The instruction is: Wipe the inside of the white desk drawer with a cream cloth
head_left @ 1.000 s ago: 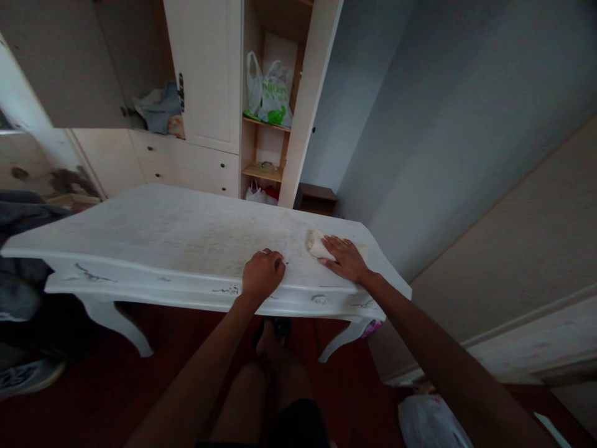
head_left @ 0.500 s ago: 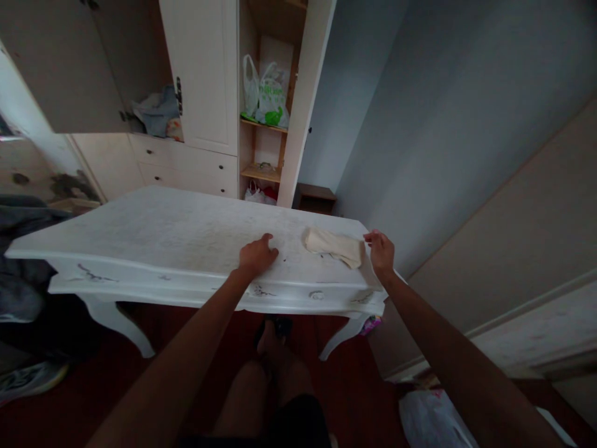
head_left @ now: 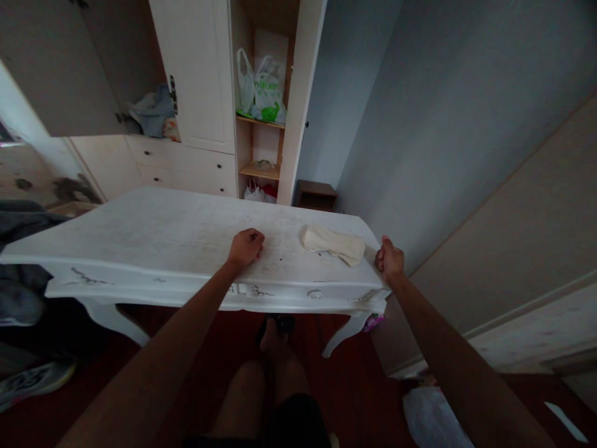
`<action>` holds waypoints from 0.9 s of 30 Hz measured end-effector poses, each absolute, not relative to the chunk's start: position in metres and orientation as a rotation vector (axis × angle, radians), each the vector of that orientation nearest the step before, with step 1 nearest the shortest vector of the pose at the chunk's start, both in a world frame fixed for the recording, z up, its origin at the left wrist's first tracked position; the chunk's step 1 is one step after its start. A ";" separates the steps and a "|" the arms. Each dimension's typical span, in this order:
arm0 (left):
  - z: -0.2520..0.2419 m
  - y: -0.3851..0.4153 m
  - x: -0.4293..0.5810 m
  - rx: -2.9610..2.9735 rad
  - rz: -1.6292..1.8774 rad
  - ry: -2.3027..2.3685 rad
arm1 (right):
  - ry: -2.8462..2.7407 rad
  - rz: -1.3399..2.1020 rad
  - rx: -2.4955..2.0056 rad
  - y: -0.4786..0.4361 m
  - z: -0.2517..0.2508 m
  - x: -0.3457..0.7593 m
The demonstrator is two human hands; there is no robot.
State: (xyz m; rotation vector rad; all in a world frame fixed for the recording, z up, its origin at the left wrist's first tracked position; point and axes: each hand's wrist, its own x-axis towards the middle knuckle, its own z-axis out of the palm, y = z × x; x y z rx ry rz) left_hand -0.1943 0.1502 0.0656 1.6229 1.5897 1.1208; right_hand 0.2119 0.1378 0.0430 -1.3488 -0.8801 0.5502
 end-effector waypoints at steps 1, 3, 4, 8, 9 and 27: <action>0.066 0.150 -0.195 1.569 1.172 1.554 | -0.866 0.543 -1.339 0.137 0.043 0.212; 0.066 0.150 -0.195 1.491 1.258 1.488 | -0.849 0.532 -1.322 0.136 0.043 0.213; 0.066 0.150 -0.195 1.460 1.291 1.464 | -0.844 0.527 -1.315 0.135 0.043 0.212; 0.066 0.149 -0.195 1.382 1.364 1.429 | -0.843 0.522 -1.307 0.134 0.043 0.210; 0.066 0.149 -0.194 1.373 1.372 1.426 | -0.842 0.523 -1.306 0.134 0.044 0.209; 0.063 0.152 -0.195 1.317 1.436 1.389 | -0.836 0.533 -1.287 0.133 0.045 0.207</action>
